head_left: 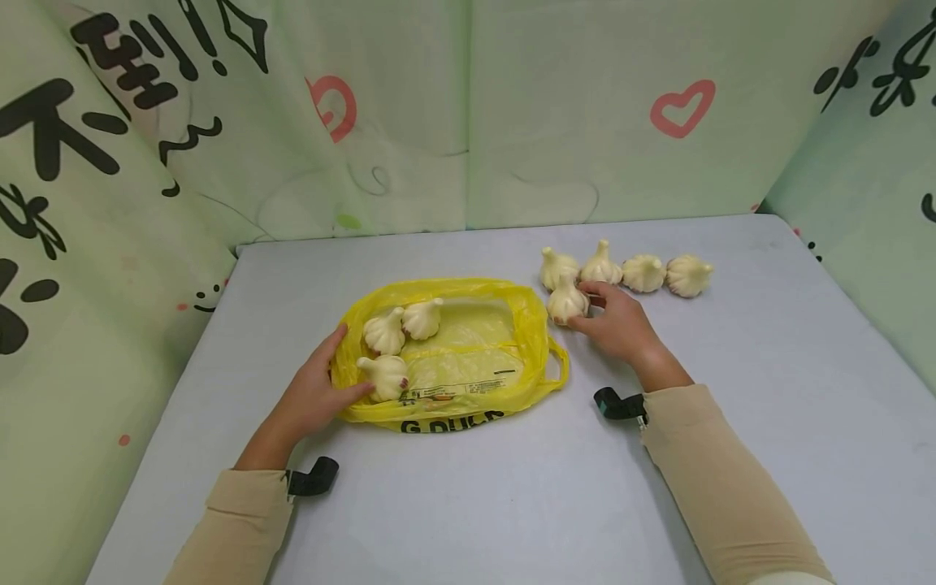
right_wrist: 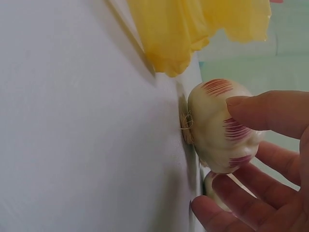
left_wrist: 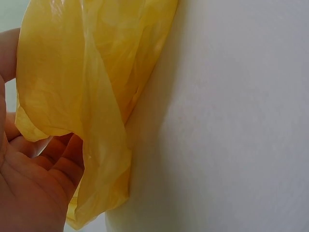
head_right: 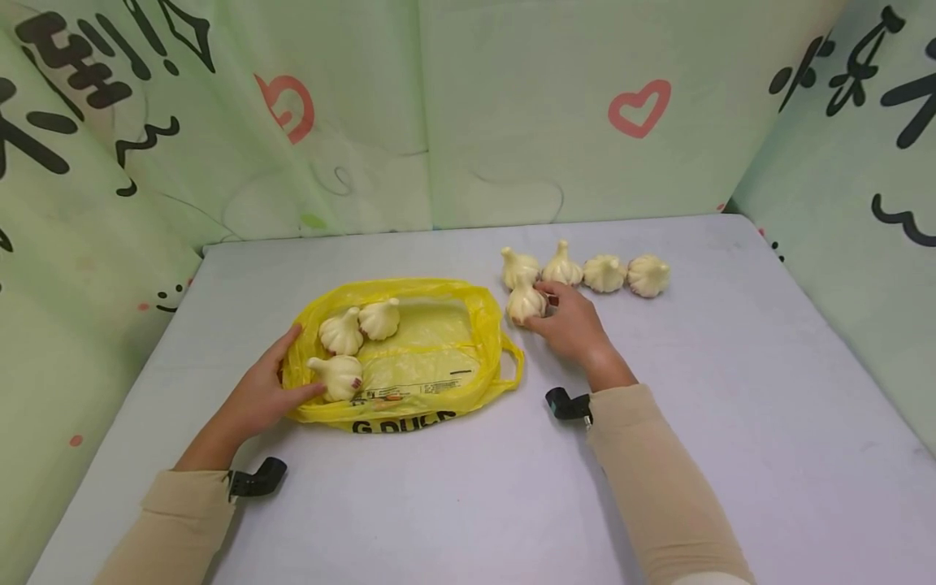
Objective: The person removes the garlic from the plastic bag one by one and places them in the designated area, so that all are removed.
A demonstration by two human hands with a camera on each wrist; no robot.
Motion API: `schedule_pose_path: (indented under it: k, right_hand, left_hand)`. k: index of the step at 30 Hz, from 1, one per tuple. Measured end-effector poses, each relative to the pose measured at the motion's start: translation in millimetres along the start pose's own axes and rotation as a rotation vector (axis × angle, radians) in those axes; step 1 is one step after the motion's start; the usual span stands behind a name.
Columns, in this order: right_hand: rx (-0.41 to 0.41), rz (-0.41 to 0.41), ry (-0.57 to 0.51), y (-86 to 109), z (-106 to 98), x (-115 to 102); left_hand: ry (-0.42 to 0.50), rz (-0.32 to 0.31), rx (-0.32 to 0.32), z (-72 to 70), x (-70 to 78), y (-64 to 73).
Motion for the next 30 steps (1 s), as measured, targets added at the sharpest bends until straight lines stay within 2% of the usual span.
schedule_pose_path:
  k: [15, 24, 30]
  right_hand:
    - [0.034, -0.027, -0.001, 8.3, -12.2, -9.6]
    - [0.04, -0.079, -0.035, 15.1, -14.2, -32.6]
    - [0.01, -0.107, -0.097, 19.5, -6.3, -48.5]
  left_hand:
    - [-0.006, -0.002, -0.001, 0.6, 0.2, -0.9]
    - [0.001, -0.002, 0.001, 0.5, -1.5, -1.1]
    - [0.005, -0.013, -0.006, 1.2, -2.2, -1.5]
Point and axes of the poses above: each hand's wrist, its own y-axis away from the middle knuckle, its own z-axis out of the palm, x = y × z, the point moved 9 cm from there along -y, towards the middle knuckle, and after that the axes turned 10 degrees about -y, right-handed, at the moved point
